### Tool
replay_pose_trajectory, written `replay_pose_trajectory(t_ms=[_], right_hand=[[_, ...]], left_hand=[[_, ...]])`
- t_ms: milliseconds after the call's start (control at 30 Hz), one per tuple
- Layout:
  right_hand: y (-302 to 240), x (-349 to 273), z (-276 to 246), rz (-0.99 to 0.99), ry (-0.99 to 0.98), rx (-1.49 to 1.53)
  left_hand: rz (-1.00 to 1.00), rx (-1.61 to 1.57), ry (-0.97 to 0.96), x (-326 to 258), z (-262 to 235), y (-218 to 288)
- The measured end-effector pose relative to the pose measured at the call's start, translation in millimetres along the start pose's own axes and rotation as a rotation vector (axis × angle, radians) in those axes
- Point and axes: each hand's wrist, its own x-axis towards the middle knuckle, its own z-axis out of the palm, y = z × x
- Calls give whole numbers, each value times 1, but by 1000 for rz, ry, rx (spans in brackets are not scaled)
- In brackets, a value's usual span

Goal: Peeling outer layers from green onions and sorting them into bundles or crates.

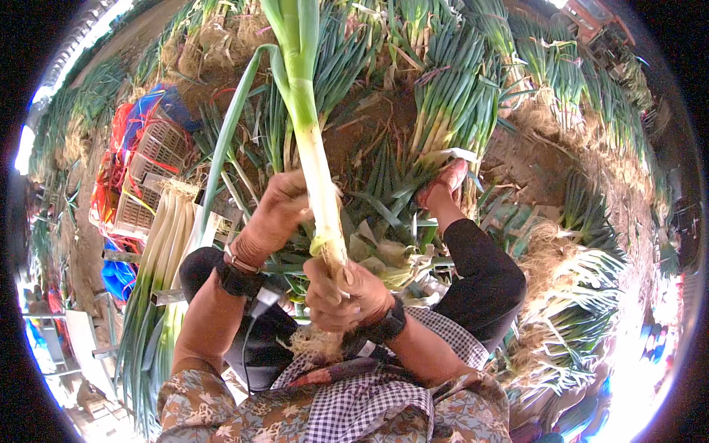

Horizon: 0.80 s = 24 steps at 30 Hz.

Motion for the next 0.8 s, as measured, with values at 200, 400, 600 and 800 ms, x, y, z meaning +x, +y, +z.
replay_pose_trajectory(t_ms=[200, 400, 600, 800], right_hand=[[-14, 10, -10, -174, 421, -770], [1, 15, -58, -169, 635, -1777], [-14, 45, -59, -453, 650, -804], [-16, 32, -54, -470, 479, -289]], left_hand=[[341, 1186, 145, 15, -39, -31], [86, -382, 115, 32, -60, -5], [131, -494, 312, 29, -61, -9], [270, -476, 240, 25, -73, 5]])
